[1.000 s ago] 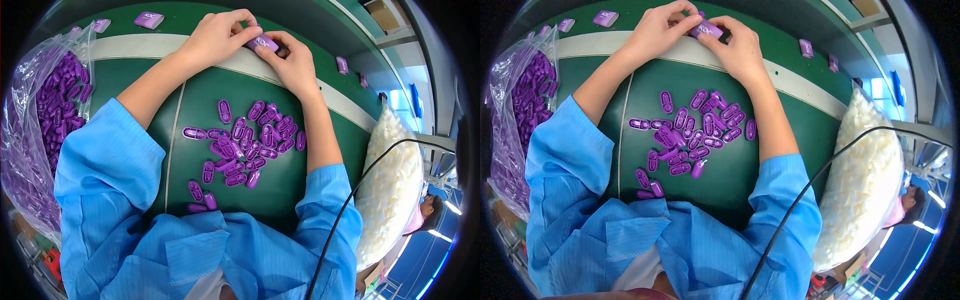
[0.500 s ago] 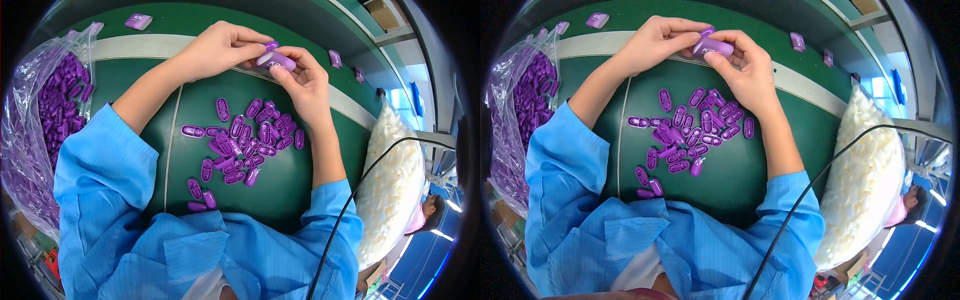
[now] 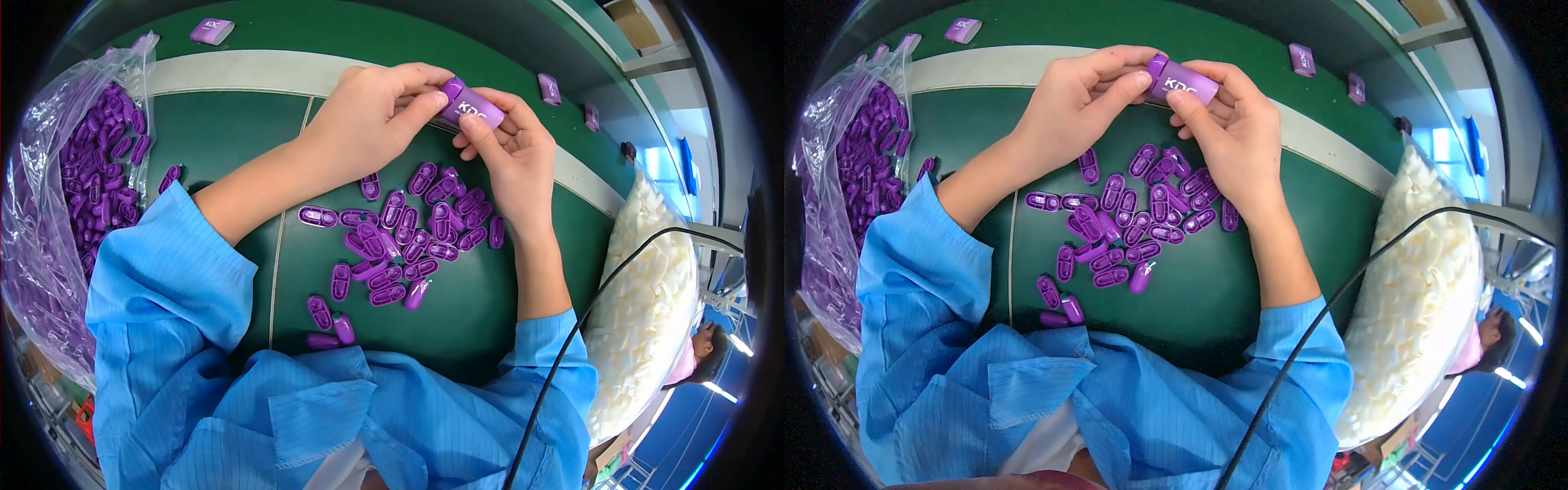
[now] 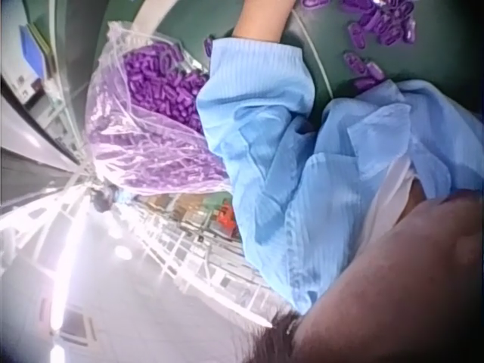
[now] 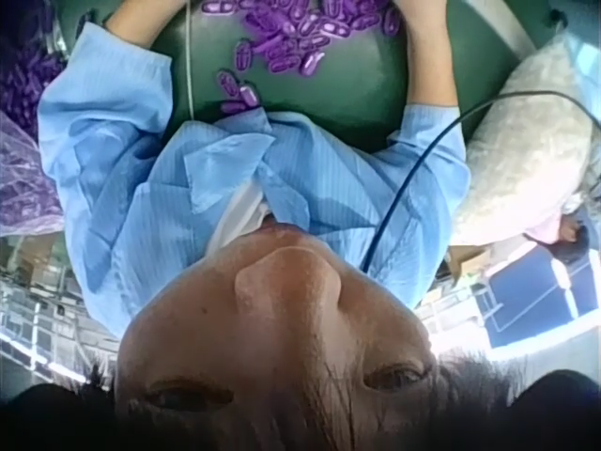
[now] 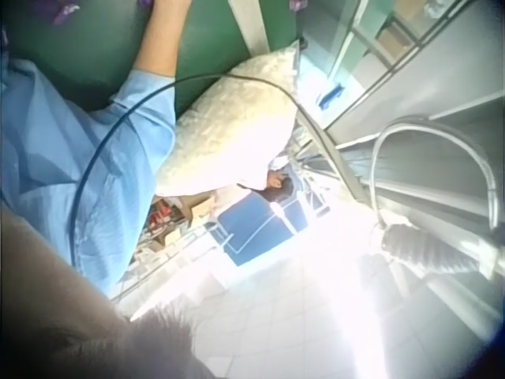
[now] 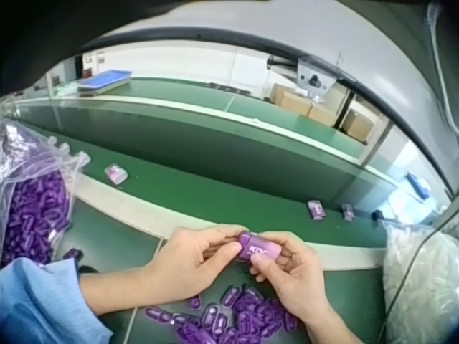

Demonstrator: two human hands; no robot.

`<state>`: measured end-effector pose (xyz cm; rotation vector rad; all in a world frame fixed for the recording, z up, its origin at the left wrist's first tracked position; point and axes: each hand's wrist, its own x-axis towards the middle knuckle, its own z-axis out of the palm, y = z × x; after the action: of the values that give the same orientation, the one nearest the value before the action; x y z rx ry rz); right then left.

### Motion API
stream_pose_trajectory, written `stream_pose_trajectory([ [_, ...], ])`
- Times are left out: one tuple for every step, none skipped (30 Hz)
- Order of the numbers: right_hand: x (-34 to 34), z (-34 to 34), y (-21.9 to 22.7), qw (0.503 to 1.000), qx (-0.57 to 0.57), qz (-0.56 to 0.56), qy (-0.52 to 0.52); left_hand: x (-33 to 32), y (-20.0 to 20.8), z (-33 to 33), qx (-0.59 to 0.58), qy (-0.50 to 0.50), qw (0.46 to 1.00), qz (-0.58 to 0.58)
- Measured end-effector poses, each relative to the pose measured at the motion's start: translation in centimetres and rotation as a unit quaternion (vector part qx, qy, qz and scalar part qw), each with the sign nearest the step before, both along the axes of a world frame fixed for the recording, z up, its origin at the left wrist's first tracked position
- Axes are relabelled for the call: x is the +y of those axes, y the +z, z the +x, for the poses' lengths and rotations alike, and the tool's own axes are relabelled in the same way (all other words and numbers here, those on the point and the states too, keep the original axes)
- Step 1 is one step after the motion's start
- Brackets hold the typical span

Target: The person assembles plastic casings by taking parts from a bag, fitting small internal components into outer cases by hand, and placing the assembled items onto an upper ledge.

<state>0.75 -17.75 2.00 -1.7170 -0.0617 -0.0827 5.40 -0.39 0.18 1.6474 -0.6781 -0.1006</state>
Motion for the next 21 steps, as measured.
stream_pose_trajectory([
  [-0.01, -0.03, 0.05, 1.000, 0.000, -0.001, 0.001, 0.00, -0.06, 0.00, 0.000, 0.001, 1.000, -0.001],
  [-0.01, -0.03, 0.09, 1.000, 0.001, 0.004, 0.007, 0.00, -0.19, 0.03, 0.001, -0.005, 1.000, -0.007],
  [-0.01, -0.01, 0.12, 1.000, 0.002, 0.009, 0.014, 0.04, -0.27, 0.09, 0.003, -0.012, 1.000, -0.014],
  [-0.06, -0.05, 0.22, 1.000, 0.003, 0.009, 0.014, 0.10, -0.12, 0.14, 0.004, -0.011, 1.000, -0.014],
  [-0.10, -0.07, 0.39, 1.000, 0.004, 0.013, 0.020, 0.20, 0.19, 0.25, 0.037, -0.024, 0.999, -0.031],
  [-0.12, -0.09, 0.48, 1.000, 0.005, 0.017, 0.026, 0.29, 0.39, 0.29, 0.069, -0.036, 0.996, -0.049],
  [-0.18, -0.08, 0.37, 1.000, 0.005, 0.016, 0.026, 0.32, 0.44, 0.27, 0.070, -0.037, 0.996, -0.049],
  [-0.26, -0.08, 0.17, 0.999, 0.018, 0.021, 0.029, 0.36, 0.49, 0.20, 0.075, -0.041, 0.996, -0.029],
  [-0.31, -0.08, 0.04, 0.999, 0.030, 0.026, 0.032, 0.40, 0.51, 0.18, 0.081, -0.046, 0.996, -0.008],
  [-0.23, -0.03, 0.08, 0.999, 0.028, 0.027, 0.034, 0.51, 0.44, 0.35, 0.079, -0.044, 0.996, -0.008],
  [-0.11, -0.08, 0.15, 0.999, 0.029, 0.000, 0.018, 0.59, 0.22, 0.57, 0.092, -0.039, 0.995, -0.006],
  [-0.01, -0.05, 0.21, 0.999, 0.029, -0.027, 0.002, 0.67, 0.14, 0.72, 0.105, -0.035, 0.994, -0.003],
  [-0.02, -0.08, 0.14, 0.999, 0.028, -0.028, 0.002, 0.59, 0.18, 0.65, 0.105, -0.035, 0.994, -0.003],
  [-0.05, -0.12, 0.02, 0.999, 0.018, -0.030, 0.001, 0.47, 0.25, 0.52, 0.090, -0.049, 0.995, -0.015],
  [-0.10, -0.15, -0.01, 0.999, 0.009, -0.033, 0.001, 0.37, 0.32, 0.45, 0.076, -0.063, 0.995, -0.027],
  [-0.09, -0.17, 0.02, 0.999, 0.009, -0.033, 0.000, 0.34, 0.34, 0.40, 0.076, -0.064, 0.995, -0.026],
  [-0.09, -0.13, 0.09, 0.999, 0.012, -0.048, -0.010, 0.30, 0.36, 0.37, 0.073, -0.058, 0.996, 0.003],
  [-0.10, -0.09, 0.15, 0.998, 0.014, -0.062, -0.020, 0.26, 0.37, 0.35, 0.070, -0.052, 0.996, 0.031],
  [-0.09, -0.05, 0.19, 0.998, 0.015, -0.062, -0.021, 0.30, 0.40, 0.39, 0.071, -0.053, 0.996, 0.032],
  [-0.06, -0.01, 0.23, 0.998, 0.009, -0.062, -0.021, 0.42, 0.46, 0.51, 0.097, -0.055, 0.993, 0.025],
  [-0.05, 0.00, 0.28, 0.998, 0.003, -0.063, -0.022, 0.53, 0.53, 0.62, 0.123, -0.056, 0.991, 0.017],
])
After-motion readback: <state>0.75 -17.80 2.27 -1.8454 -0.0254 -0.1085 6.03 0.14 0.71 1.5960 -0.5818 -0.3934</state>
